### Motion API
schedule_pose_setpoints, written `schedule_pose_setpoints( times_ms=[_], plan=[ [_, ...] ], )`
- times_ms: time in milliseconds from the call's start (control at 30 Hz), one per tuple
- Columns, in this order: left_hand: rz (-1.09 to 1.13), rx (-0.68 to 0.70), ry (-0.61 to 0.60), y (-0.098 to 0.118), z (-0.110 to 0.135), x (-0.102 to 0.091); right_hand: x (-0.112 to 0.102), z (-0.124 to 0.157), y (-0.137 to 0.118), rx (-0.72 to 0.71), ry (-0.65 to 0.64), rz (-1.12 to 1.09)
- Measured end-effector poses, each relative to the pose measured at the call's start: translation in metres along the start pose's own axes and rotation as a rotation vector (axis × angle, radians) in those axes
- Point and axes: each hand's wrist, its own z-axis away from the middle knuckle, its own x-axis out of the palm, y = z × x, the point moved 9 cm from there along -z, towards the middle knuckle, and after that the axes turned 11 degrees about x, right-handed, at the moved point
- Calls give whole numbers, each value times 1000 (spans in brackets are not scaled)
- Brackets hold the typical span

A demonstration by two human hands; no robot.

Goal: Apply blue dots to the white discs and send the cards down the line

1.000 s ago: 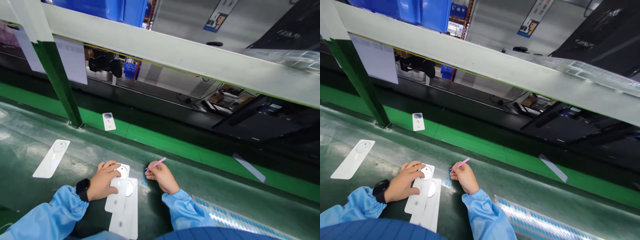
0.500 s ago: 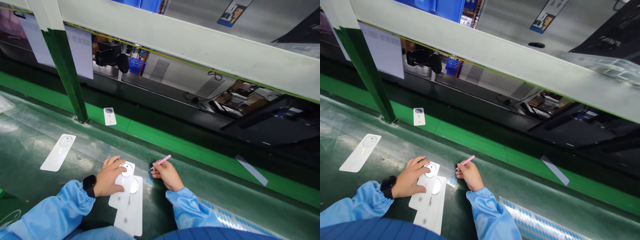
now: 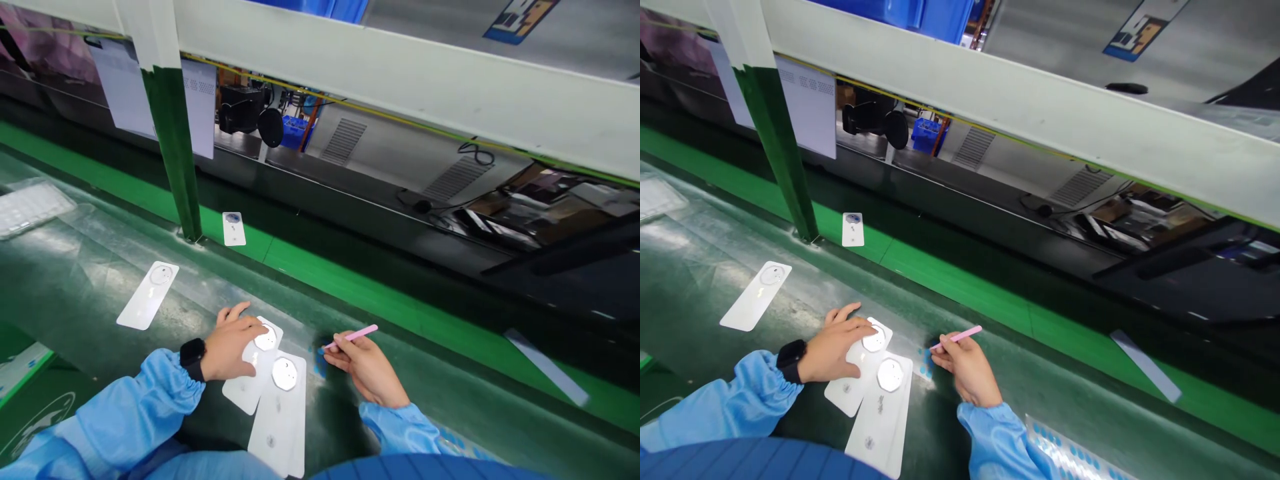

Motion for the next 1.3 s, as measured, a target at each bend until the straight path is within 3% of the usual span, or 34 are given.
schedule_pose_setpoints(
  times_ms=[67,167,267,333,600,833,1300],
  plan=[
    [-28,0,7,-2,2,-4,13,5,-4,-66,10,-19],
    [-81,-5,27,-4,5,-9,49,13,-7,-154,-31,-43],
    [-128,11,61,-3,5,-11,85,12,0,-156,-75,-1],
    [-130,38,60,-1,4,-8,97,7,5,-143,-62,32],
    [-138,88,63,-2,5,5,94,-6,22,-134,8,216],
    [-134,130,128,1,10,3,93,-9,30,-98,-2,327],
    [-124,130,140,4,11,-1,95,-8,31,-93,-1,367]
  ],
)
